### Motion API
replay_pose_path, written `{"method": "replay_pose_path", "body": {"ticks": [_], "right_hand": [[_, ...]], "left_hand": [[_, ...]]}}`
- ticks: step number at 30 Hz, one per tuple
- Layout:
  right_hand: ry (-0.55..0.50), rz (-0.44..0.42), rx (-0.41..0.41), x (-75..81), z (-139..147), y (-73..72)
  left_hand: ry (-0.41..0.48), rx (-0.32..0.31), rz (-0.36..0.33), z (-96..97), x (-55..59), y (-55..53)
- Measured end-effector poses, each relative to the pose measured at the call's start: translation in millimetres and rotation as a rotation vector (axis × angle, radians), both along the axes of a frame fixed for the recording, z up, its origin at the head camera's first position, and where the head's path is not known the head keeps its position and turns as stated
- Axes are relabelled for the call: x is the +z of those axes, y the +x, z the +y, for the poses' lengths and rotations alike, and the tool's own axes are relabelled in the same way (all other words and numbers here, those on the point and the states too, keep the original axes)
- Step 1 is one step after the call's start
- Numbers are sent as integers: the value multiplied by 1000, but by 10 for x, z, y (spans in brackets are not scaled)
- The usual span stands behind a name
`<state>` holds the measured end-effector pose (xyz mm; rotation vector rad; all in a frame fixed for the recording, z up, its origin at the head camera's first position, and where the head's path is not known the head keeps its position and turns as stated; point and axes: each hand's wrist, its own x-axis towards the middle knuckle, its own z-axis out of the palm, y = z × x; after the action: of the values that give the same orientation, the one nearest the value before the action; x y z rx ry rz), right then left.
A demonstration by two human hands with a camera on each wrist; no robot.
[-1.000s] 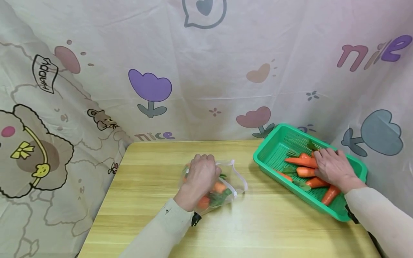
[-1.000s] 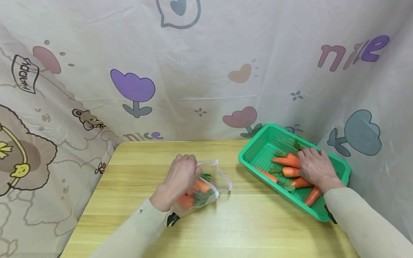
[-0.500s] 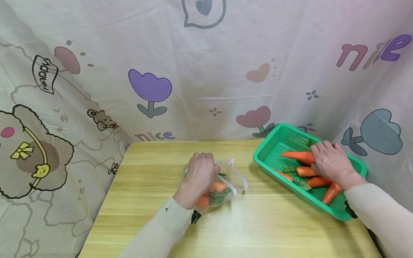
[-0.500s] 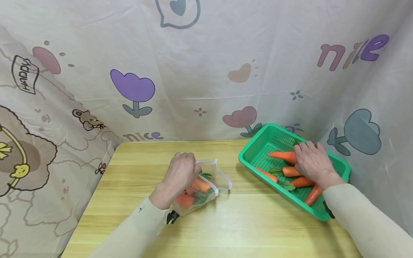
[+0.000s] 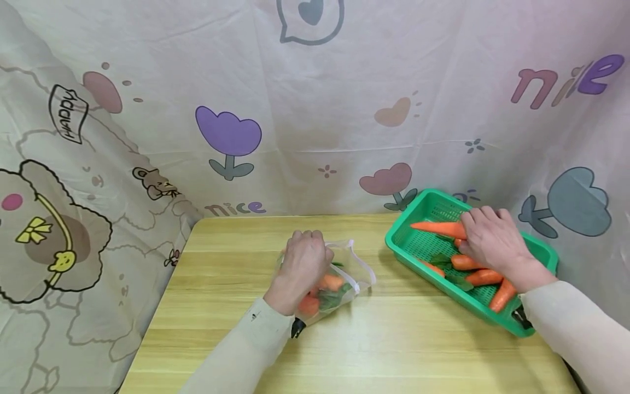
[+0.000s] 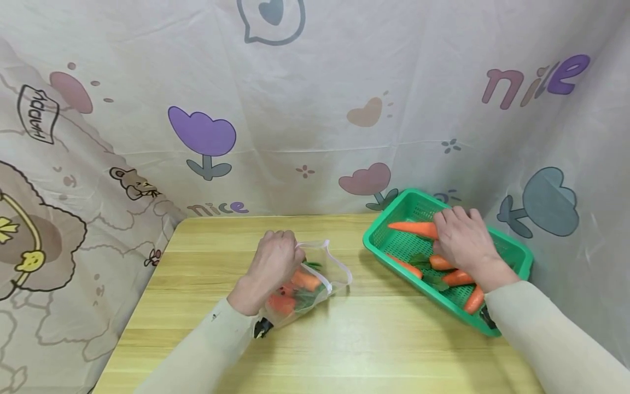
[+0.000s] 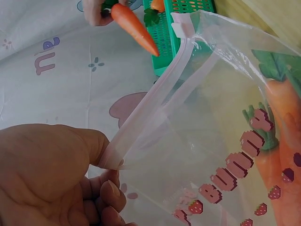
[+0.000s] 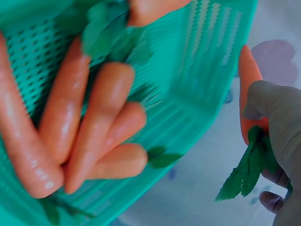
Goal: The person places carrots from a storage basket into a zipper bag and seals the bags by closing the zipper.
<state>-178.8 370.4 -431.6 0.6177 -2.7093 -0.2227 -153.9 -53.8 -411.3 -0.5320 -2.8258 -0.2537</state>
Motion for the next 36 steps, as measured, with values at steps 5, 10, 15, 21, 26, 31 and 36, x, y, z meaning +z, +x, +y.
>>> {"method": "replay_pose_path", "body": {"ticks": [5, 10, 15, 21, 26, 31, 36], "right_hand": [[-18, 96, 104, 78, -238, 44], [-31, 127, 163, 162, -437, 81], [-48, 126, 201, 249, -622, 131], [-96, 133, 266, 327, -875, 226], [-119, 117, 309, 305, -1142, 298], [-112, 76, 317, 155, -1469, 312], [-102, 84, 330, -100, -1787, 261]], "left_hand": [[-11, 13, -34, -15, -8, -11], [-17, 13, -27, -29, -20, -12], [-18, -4, -9, -33, -30, -20], [-22, -6, -15, -33, -20, -23], [-12, 1, -33, -31, -8, -31], [-26, -11, -9, -11, 20, -42], [-30, -15, -26, 16, 38, -42]]}}
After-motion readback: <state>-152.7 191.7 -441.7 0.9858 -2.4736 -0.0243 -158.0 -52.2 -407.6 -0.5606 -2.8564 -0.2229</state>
